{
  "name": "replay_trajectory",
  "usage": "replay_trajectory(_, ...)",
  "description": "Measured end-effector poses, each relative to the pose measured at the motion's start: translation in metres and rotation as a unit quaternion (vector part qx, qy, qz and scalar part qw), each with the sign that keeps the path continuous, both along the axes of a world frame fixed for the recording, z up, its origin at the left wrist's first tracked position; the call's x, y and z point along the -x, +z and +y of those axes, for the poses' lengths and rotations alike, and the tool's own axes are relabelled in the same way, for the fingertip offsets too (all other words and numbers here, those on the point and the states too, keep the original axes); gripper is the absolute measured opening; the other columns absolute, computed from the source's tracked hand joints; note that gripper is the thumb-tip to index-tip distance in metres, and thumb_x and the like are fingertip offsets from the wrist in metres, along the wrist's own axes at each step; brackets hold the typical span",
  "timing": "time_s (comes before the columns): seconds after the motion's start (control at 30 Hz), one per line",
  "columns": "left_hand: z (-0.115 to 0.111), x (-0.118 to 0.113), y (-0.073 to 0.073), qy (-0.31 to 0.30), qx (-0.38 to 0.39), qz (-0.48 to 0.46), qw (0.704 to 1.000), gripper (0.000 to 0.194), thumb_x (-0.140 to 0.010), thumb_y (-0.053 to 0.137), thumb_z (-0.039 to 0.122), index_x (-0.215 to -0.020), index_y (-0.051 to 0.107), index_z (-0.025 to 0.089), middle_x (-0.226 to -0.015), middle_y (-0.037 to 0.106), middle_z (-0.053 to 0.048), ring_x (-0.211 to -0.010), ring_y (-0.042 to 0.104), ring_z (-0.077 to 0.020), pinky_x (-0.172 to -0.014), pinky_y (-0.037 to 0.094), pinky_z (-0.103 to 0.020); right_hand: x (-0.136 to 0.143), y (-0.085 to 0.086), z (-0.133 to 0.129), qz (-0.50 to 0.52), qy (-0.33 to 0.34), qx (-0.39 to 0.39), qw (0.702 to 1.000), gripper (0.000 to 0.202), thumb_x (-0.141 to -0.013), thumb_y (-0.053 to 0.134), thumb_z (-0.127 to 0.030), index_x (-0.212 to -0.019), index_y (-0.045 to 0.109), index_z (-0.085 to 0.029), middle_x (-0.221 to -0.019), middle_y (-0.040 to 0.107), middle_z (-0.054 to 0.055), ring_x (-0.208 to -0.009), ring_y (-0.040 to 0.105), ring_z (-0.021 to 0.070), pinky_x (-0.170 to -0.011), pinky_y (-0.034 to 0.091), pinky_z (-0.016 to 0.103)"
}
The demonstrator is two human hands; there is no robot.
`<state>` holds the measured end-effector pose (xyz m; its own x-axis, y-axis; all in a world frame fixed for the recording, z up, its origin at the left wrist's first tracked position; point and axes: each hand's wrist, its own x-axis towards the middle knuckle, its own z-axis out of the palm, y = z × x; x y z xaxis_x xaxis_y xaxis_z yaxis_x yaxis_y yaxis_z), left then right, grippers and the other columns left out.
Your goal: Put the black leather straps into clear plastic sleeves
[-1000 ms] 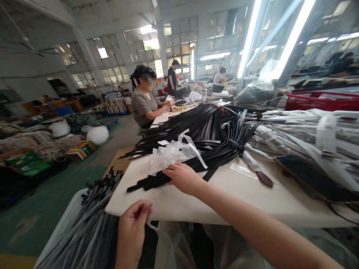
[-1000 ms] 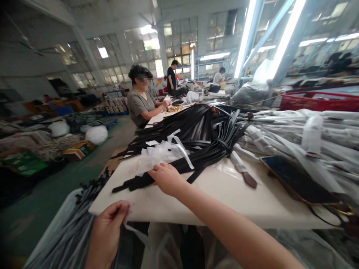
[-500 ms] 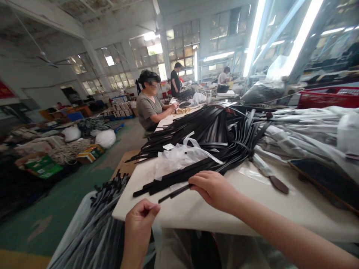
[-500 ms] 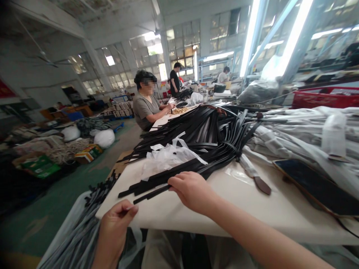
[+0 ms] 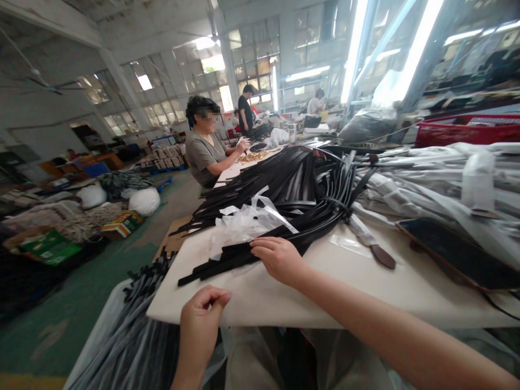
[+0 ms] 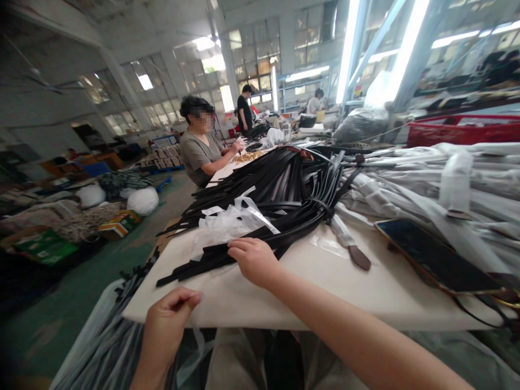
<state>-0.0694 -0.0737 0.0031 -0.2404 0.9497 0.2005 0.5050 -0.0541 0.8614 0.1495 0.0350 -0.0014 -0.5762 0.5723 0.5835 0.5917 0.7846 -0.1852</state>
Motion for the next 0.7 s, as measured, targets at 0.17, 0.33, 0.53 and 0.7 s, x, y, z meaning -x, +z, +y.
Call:
replay_trajectory(0.17, -0.007, -0.004, 0.009, -0.003, -0.007, 0.029, 1.000, 0.020, -0.077, 0.067, 0.036, -0.062, 0.068, 0.022, -0.066, 0.063, 0.001, -0.069, 0.057, -0.0183, -0.067, 0.041, -0.027, -0.013, 0.018, -0.046, 0.075, 0.021, -0.001, 0.997, 0.022, -0.098, 0.042, -0.022, -0.096, 0.064, -0.018, -0.082, 0.070, 0.005, -0.071, 0.060, 0.0191, -0.067, 0.041, 0.032)
replay_trajectory(0.33, -0.013, -0.013, 0.015, -0.012, -0.008, 0.046, 0.999, 0.021, -0.079, 0.066, 0.032, -0.061, 0.064, 0.022, -0.065, 0.058, 0.002, -0.067, 0.055, -0.0173, -0.067, 0.041, -0.028, -0.020, 0.027, -0.071, 0.088, 0.057, 0.035, 0.994, 0.024, -0.101, 0.040, -0.025, -0.092, 0.061, -0.019, -0.075, 0.064, 0.003, -0.066, 0.055, 0.0184, -0.065, 0.035, 0.032)
replay_trajectory(0.53, -0.013, -0.019, 0.019, -0.023, -0.007, 0.033, 0.999, 0.024, -0.078, 0.068, 0.035, -0.059, 0.063, 0.021, -0.062, 0.056, 0.003, -0.064, 0.053, -0.0163, -0.062, 0.039, -0.027, -0.021, 0.030, -0.070, 0.076, 0.046, 0.035, 0.995, 0.025, -0.103, 0.041, -0.027, -0.091, 0.061, -0.018, -0.076, 0.064, 0.002, -0.066, 0.055, 0.0184, -0.066, 0.034, 0.032)
replay_trajectory(0.7, -0.011, -0.023, 0.018, -0.007, -0.020, 0.003, 1.000, 0.023, -0.071, 0.073, 0.031, -0.055, 0.061, 0.021, -0.057, 0.052, 0.004, -0.059, 0.050, -0.0146, -0.059, 0.038, -0.026, -0.022, 0.032, -0.074, 0.044, 0.050, 0.034, 0.997, 0.024, -0.103, 0.042, -0.028, -0.088, 0.058, -0.019, -0.076, 0.064, 0.000, -0.065, 0.054, 0.0167, -0.067, 0.033, 0.032)
